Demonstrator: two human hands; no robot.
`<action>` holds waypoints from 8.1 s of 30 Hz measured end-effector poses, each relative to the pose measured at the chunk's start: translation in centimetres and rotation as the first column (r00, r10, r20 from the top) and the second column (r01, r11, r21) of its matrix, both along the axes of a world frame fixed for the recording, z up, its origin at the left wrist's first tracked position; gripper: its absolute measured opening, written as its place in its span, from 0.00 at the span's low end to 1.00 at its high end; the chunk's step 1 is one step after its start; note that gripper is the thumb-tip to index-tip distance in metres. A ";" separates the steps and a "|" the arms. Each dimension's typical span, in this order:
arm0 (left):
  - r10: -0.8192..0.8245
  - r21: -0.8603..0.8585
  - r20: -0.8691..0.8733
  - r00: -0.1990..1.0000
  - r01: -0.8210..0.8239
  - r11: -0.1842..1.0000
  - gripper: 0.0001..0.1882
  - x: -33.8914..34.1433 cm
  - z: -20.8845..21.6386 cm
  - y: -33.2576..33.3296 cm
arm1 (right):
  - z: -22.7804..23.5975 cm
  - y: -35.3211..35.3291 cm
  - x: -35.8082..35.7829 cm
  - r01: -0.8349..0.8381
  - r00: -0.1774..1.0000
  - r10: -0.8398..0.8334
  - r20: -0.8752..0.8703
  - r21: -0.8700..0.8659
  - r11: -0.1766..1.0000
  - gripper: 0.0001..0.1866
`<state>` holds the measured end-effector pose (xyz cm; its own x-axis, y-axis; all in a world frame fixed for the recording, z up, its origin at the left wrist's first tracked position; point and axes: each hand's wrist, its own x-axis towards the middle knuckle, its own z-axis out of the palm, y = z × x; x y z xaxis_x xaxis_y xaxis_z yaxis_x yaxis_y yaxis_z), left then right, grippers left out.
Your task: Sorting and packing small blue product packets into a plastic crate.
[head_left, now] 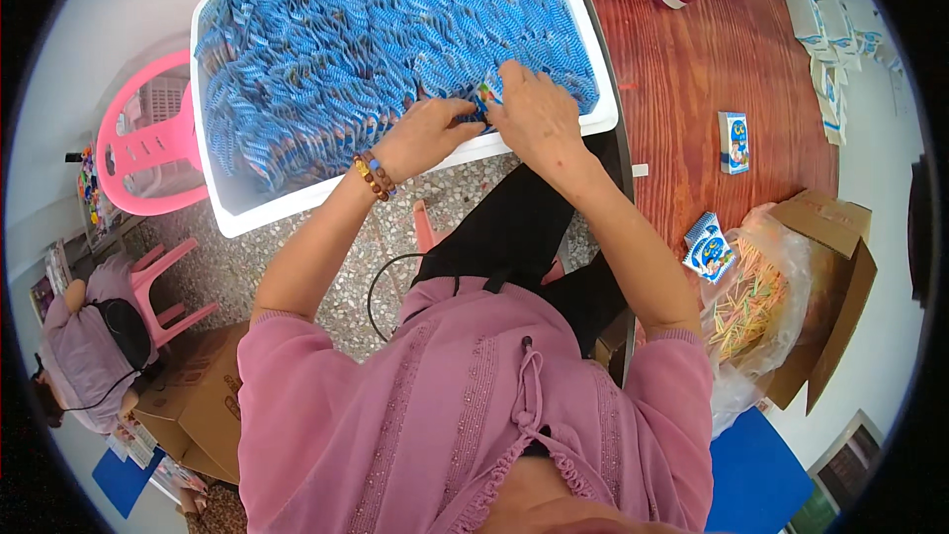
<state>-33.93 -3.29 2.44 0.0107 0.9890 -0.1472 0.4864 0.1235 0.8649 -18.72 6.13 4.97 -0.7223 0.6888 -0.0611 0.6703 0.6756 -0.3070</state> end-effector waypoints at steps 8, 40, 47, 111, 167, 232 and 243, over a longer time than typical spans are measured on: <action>-0.156 -0.144 -0.072 0.985 0.145 0.979 0.17 -0.7 0.0 1.0 | 0.8 1.2 0.1 -0.035 0.991 0.063 0.120 -0.224 0.974 0.19; 0.171 0.129 -0.157 0.973 -0.151 0.980 0.20 1.7 3.2 2.3 | 2.8 4.3 9.6 0.050 0.879 -0.132 -0.458 -0.187 0.981 0.09; 0.096 0.315 -0.364 0.927 0.026 0.949 0.20 3.3 1.8 2.6 | 2.9 -1.0 16.1 0.169 0.826 -0.344 -0.447 -0.387 0.907 0.09; -0.474 -0.013 0.623 0.622 0.614 0.789 0.07 40.4 6.7 9.2 | -0.4 -11.1 43.1 0.158 -0.362 -0.667 -0.651 -0.748 0.644 0.04; -0.012 -0.219 0.876 0.482 0.421 0.880 0.05 41.6 3.6 5.5 | 2.3 -13.4 43.7 0.434 -0.153 -0.765 -0.625 -0.738 0.516 0.06; -0.005 -0.115 0.962 0.274 0.420 0.900 0.09 42.8 1.3 3.8 | 5.8 -13.9 44.3 0.670 0.603 -0.479 -0.638 0.079 0.738 0.10; -0.003 -0.083 0.978 0.207 0.405 0.911 0.10 42.6 0.6 4.7 | 5.8 -13.5 44.4 0.631 0.617 -0.412 -0.671 0.108 0.768 0.08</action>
<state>8.64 1.39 3.04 0.5334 0.8400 -0.0994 -0.6200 0.4683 0.6296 25.65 -7.34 10.75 -0.0396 0.8566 0.5145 0.6949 0.3937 -0.6018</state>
